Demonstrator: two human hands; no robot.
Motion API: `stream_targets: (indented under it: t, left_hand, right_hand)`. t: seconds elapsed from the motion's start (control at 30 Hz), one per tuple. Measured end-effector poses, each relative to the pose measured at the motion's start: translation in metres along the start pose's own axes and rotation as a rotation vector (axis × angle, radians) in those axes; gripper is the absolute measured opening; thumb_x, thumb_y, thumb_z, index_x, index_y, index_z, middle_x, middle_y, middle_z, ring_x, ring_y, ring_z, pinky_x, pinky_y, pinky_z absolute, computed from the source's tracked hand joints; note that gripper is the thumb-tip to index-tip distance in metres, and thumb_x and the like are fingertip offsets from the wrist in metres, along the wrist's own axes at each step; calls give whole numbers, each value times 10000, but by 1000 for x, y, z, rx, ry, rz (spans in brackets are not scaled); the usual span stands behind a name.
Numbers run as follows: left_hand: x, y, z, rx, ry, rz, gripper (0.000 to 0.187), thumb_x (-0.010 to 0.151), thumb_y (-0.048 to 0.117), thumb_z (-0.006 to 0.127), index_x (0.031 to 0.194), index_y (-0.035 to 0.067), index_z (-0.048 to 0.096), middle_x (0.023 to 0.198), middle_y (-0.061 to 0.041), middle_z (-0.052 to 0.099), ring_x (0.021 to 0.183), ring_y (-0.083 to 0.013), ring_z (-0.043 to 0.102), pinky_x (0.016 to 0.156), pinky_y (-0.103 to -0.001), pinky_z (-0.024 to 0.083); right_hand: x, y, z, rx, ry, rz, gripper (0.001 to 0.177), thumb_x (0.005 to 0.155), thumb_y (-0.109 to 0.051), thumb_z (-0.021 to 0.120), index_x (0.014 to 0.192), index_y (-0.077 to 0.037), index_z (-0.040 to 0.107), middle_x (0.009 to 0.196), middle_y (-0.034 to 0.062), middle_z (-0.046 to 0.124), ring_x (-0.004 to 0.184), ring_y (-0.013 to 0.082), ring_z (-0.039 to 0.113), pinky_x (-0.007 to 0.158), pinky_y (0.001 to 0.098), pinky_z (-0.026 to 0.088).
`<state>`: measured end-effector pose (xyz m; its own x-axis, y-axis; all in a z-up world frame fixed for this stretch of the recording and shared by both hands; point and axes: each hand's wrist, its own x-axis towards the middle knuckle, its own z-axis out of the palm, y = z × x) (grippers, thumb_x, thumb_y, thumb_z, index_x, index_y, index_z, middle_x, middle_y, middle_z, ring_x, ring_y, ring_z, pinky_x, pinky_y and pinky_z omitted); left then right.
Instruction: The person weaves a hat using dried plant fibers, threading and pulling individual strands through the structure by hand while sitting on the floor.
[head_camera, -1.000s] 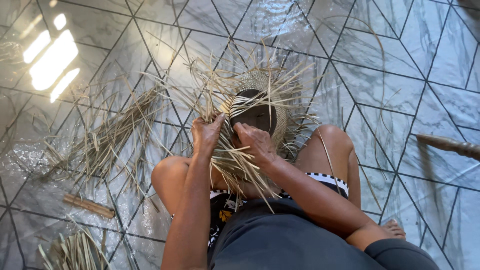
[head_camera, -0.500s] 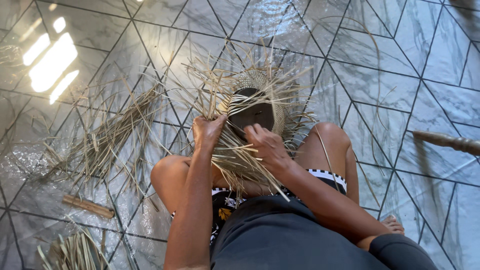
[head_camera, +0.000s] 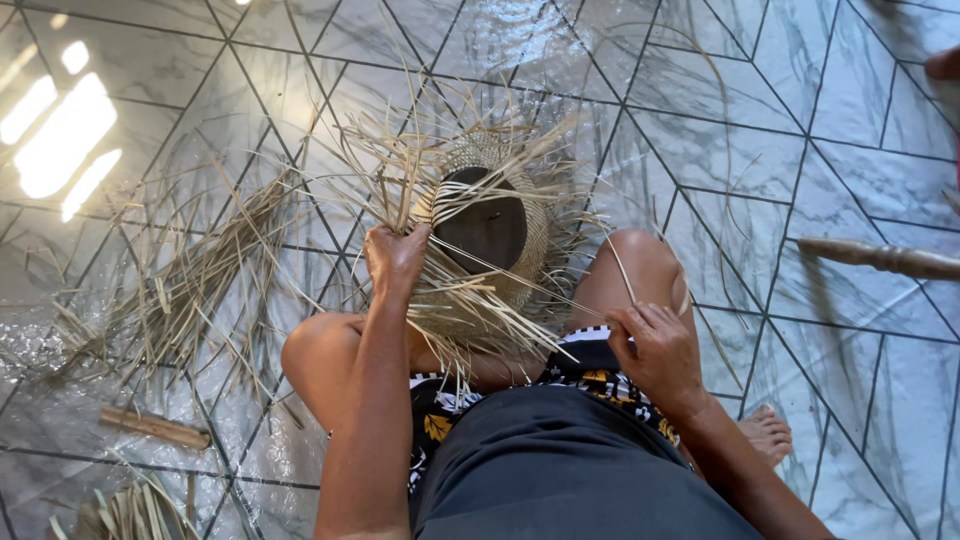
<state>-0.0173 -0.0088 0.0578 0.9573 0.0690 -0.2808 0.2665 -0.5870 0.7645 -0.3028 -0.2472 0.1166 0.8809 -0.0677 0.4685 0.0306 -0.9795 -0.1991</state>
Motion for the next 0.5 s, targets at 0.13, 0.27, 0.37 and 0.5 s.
stream_targets:
  t: [0.13, 0.27, 0.37, 0.5]
  left_hand:
    - [10, -14, 9, -14, 0, 8, 343, 672, 370, 710, 714, 34, 766, 710, -242, 698, 817, -488, 707, 698, -555, 514]
    - [7, -9, 6, -12, -2, 10, 345, 670, 361, 710, 730, 26, 768, 729, -255, 698, 822, -494, 704, 699, -555, 511]
    - [1, -2, 1, -13, -5, 6, 353, 674, 358, 709, 735, 16, 768, 736, -265, 697, 831, -498, 702, 707, -570, 492]
    - [-7, 8, -7, 3, 7, -1, 363, 673, 385, 720, 729, 29, 768, 732, -242, 708, 810, -480, 711, 696, -559, 502]
  right_hand:
    - [2, -9, -7, 10, 40, 38, 123, 884, -95, 687, 943, -185, 746, 721, 50, 606, 693, 290, 656, 678, 364, 541]
    - [-9, 1, -10, 26, 61, 95, 103, 868, -69, 686, 890, -159, 732, 709, 54, 625, 673, 288, 658, 677, 374, 551]
    - [-10, -2, -11, 60, 61, 127, 98, 870, -52, 670, 876, -138, 716, 699, 70, 618, 660, 311, 648, 662, 395, 547]
    - [-16, 3, -6, 47, 57, 132, 100, 868, -57, 659, 851, -152, 685, 692, 53, 597, 657, 309, 636, 674, 393, 543]
